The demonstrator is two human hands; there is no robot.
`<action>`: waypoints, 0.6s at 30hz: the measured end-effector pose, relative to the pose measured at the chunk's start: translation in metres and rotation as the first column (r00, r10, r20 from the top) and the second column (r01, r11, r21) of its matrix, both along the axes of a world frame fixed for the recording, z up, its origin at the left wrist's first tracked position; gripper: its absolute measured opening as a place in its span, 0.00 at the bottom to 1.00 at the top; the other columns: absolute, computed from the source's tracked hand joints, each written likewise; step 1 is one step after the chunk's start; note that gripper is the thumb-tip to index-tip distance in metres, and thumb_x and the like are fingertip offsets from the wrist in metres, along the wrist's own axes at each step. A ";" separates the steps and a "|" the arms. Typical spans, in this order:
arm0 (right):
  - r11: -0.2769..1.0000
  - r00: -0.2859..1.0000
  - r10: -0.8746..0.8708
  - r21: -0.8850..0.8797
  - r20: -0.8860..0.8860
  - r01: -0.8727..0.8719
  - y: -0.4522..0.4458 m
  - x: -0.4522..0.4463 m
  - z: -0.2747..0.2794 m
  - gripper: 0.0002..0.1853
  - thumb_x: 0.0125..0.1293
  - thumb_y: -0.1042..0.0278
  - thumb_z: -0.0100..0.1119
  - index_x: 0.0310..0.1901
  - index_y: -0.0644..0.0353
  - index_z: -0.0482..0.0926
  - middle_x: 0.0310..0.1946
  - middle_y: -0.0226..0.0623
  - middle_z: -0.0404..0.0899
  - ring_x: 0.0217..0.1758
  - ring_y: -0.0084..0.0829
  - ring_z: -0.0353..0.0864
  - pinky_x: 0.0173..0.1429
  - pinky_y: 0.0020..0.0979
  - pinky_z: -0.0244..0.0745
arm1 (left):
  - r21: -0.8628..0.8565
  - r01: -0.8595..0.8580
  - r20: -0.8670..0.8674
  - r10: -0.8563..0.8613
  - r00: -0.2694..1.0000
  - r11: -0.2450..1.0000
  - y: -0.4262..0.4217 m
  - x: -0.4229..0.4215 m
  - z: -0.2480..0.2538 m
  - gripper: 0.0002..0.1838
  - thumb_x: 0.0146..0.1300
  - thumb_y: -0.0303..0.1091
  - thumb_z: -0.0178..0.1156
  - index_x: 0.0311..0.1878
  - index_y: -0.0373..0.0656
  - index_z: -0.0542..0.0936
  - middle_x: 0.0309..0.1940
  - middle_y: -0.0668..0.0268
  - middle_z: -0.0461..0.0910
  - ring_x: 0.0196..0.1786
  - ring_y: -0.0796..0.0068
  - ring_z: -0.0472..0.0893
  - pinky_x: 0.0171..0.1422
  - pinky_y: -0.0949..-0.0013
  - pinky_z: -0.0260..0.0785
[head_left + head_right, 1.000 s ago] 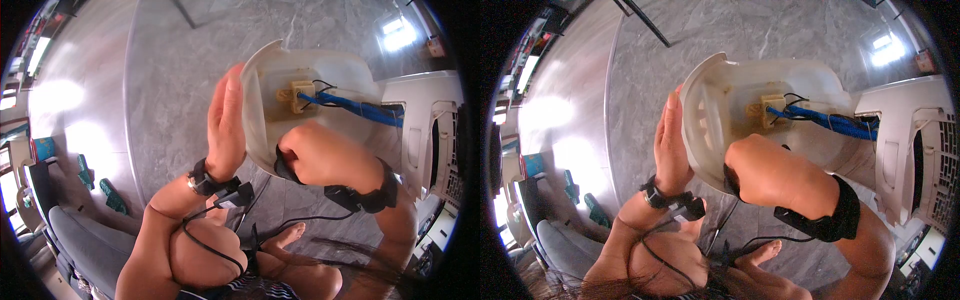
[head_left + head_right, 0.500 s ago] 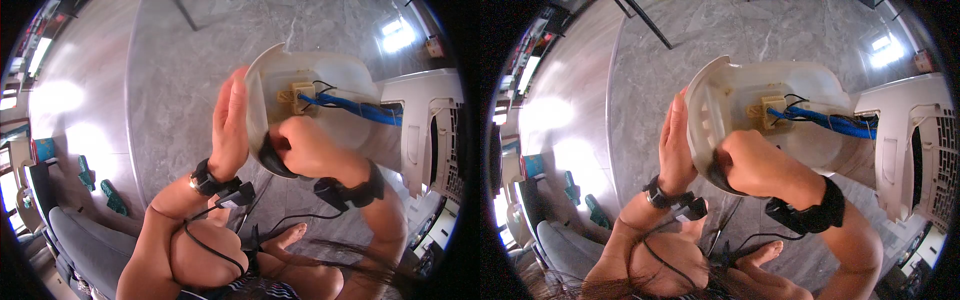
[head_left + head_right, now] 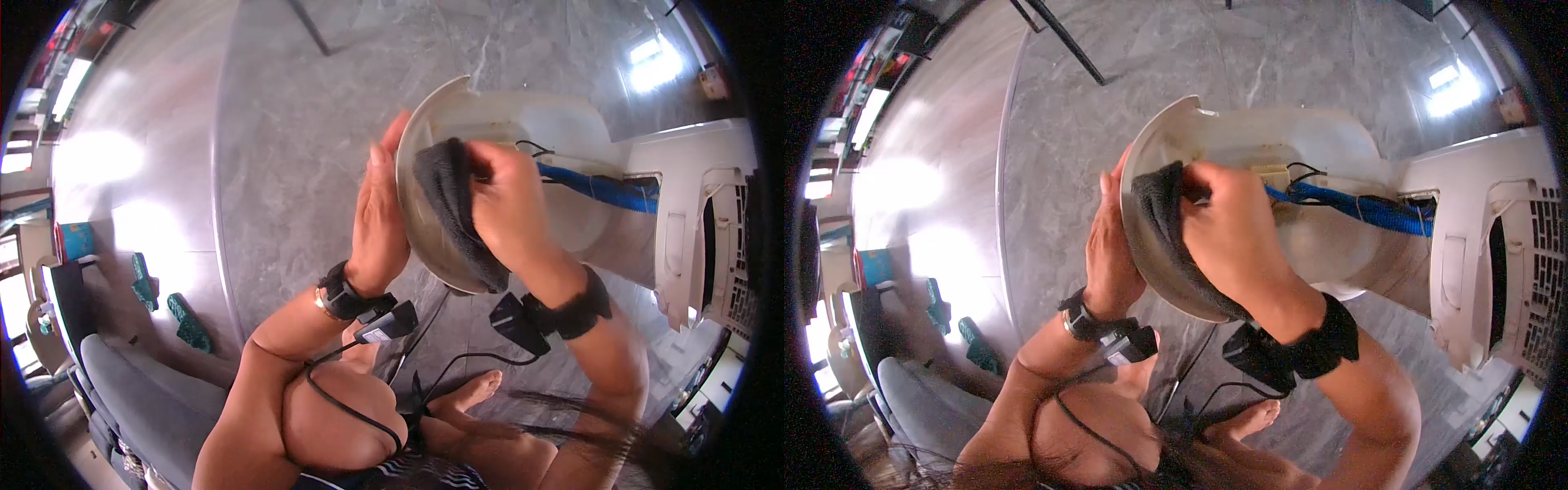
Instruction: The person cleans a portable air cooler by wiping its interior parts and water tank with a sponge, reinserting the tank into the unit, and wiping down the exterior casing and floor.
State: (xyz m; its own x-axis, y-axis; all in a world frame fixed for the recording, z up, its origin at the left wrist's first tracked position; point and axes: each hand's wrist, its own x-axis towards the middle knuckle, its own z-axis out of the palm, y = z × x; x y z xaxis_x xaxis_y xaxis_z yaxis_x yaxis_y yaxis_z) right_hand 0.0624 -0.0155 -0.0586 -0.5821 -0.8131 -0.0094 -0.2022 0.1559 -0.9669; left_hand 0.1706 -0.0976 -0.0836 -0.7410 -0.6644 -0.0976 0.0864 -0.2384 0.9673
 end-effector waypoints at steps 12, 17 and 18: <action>1.000 0.881 0.012 0.019 -0.474 -0.003 -0.003 0.052 0.007 0.05 0.55 0.79 0.54 0.34 0.68 0.71 0.30 0.49 0.70 0.32 0.50 0.72 0.35 0.41 0.67 | 0.330 0.027 -0.227 0.052 0.972 0.944 -0.004 0.001 -0.018 0.26 0.72 0.46 0.41 0.64 0.37 0.63 0.51 0.65 0.73 0.51 0.78 0.73 0.54 0.73 0.68; 0.965 0.876 0.219 0.227 -0.431 -0.130 0.030 0.060 0.018 0.06 0.52 0.80 0.55 0.33 0.65 0.74 0.30 0.46 0.69 0.33 0.49 0.72 0.33 0.41 0.69 | 0.410 -0.035 -0.112 0.088 0.990 0.912 -0.010 -0.005 -0.014 0.23 0.72 0.44 0.42 0.62 0.39 0.67 0.50 0.66 0.75 0.49 0.78 0.75 0.52 0.74 0.70; 0.949 0.857 0.270 0.274 -0.440 -0.158 0.037 0.060 0.020 0.06 0.51 0.80 0.55 0.32 0.65 0.74 0.31 0.44 0.70 0.33 0.48 0.73 0.33 0.40 0.69 | 0.389 -0.072 -0.056 0.101 0.993 0.918 -0.010 -0.005 -0.015 0.22 0.72 0.43 0.43 0.62 0.41 0.68 0.49 0.68 0.76 0.48 0.78 0.76 0.52 0.73 0.71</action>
State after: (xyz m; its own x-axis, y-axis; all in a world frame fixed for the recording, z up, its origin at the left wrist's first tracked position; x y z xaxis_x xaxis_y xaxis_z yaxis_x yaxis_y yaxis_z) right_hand 0.1219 0.0214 -0.0384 -0.3745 -0.9269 0.0249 -0.6728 0.2532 -0.6951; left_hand 0.1657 -0.1081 -0.0982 -0.6974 -0.6475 -0.3073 0.1902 -0.5806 0.7917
